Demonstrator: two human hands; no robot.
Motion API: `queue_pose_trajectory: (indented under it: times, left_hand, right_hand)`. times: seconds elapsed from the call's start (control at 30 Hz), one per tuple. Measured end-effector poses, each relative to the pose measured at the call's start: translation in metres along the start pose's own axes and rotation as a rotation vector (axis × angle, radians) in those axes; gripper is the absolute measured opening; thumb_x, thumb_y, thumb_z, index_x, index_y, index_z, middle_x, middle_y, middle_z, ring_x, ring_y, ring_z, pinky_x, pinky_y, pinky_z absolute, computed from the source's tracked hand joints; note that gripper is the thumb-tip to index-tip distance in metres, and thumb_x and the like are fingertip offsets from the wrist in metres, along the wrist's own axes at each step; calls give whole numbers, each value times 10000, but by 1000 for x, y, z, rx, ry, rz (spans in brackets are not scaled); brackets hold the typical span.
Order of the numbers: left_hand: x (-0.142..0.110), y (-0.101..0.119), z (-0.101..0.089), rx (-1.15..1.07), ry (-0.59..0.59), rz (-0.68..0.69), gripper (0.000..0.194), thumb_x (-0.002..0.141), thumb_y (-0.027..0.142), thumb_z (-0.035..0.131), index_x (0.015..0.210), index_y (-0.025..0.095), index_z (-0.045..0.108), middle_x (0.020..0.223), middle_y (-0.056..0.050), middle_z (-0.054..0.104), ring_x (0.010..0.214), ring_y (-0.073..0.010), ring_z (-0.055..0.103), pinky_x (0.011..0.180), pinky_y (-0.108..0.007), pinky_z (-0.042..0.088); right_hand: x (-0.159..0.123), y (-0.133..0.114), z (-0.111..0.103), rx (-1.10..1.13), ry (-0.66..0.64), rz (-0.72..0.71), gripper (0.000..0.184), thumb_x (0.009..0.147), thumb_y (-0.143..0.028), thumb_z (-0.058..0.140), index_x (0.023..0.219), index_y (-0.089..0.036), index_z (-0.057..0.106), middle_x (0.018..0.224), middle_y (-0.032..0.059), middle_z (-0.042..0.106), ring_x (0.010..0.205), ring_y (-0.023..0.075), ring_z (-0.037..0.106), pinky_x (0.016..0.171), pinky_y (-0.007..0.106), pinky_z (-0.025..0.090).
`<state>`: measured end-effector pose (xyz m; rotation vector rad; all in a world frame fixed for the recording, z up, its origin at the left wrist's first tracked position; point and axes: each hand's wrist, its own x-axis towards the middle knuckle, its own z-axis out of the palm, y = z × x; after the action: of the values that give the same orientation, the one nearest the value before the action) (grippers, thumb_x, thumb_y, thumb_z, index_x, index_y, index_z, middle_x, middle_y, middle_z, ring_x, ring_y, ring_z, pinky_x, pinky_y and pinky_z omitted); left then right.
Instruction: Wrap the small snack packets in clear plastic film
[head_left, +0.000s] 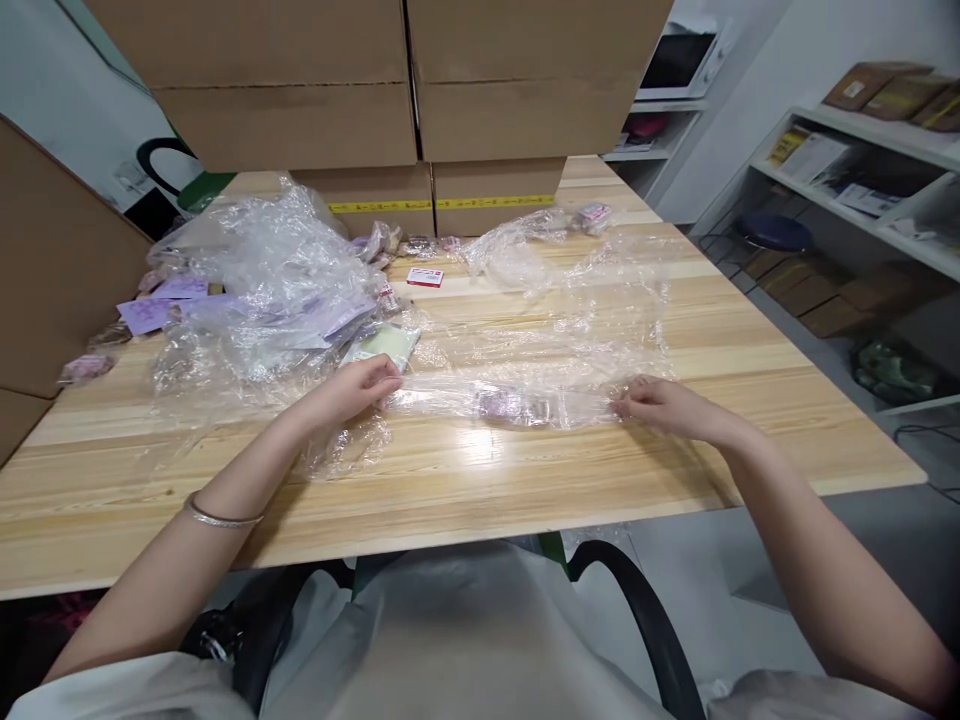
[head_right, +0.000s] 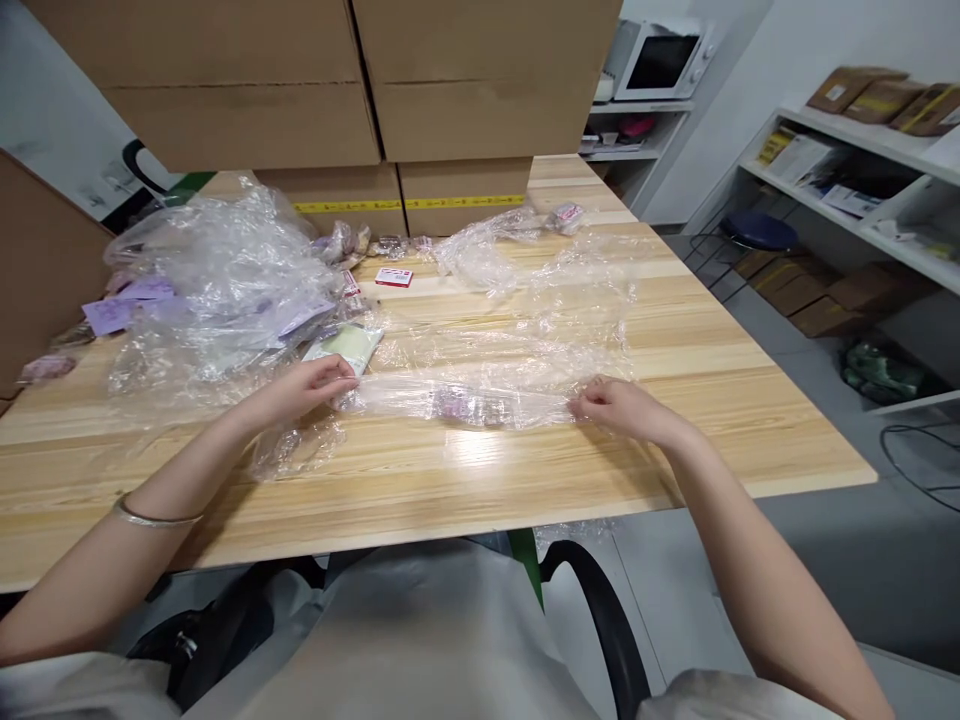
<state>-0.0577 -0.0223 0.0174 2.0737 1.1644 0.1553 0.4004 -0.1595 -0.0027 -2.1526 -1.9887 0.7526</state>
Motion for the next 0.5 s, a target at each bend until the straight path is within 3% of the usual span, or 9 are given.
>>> queue_pose_trajectory:
  times: [0.07,0.1,0.17,0.2,0.27,0.33,0.4,0.5]
  left_hand:
    - [3,3,10,237,168,65,224,918,398,542,977,190,597,923,-68,675,861,-249,648,779,-378,500]
    - [4,6,16,362,290,112,200,918,336,543,1017,174,607,974,-104,670,953,-284,633,833,-423,492]
    - [2,14,27,540,487,291,223,923,231,526,1112,151,612,1108,-163,647,1136,-329,576,935,-495,460]
    - [1,19,34,582,505,427,250,932,212,514,1156,153,608,1174,-171,634,1198,-323,551,976,-503,448]
    - [2,27,45,597,349,686,326,955,263,514,1261,169,573,1312,-161,599,1277,-288,521,1038,-467,441]
    - [7,31,55,578,143,770,450,964,330,507,1381,162,497,1441,-158,529,1344,-272,480,1093,-437,415]
    - [16,33,59,547,55,668,479,986,292,433,1441,141,449,1497,-158,485,1384,-264,450,1133,-433,374]
    - [29,31,52,432,-10,513,422,997,210,335,1353,164,556,1407,-116,592,1295,-226,551,1079,-390,420]
  right_hand:
    - [-2,-11,6,-154,-6,67,397,847,-512,534,619,-197,609,853,91,673,813,262,633,760,395,469]
    - [-5,-19,9,-245,59,113,319,835,-457,549,681,-190,632,892,112,670,842,285,632,785,424,464]
    - [-15,-37,16,-417,318,158,239,832,-358,555,865,-151,670,990,176,658,924,341,627,829,485,457]
    - [-21,-46,20,-479,441,127,257,846,-317,537,953,-124,668,1028,204,649,955,359,623,834,501,460]
    - [-31,-61,30,-513,526,-67,318,874,-263,494,1093,-90,647,1113,227,639,1023,362,620,851,501,481]
    - [-36,-70,41,-453,426,-335,402,889,-232,470,1242,-90,598,1250,209,621,1147,342,599,927,488,494]
    - [-33,-69,53,-374,336,-481,475,921,-212,429,1374,-100,516,1386,178,571,1282,311,539,1034,477,467]
    - [-19,-58,63,-254,345,-454,451,990,-222,336,1389,-119,520,1417,157,564,1340,285,505,1095,480,437]
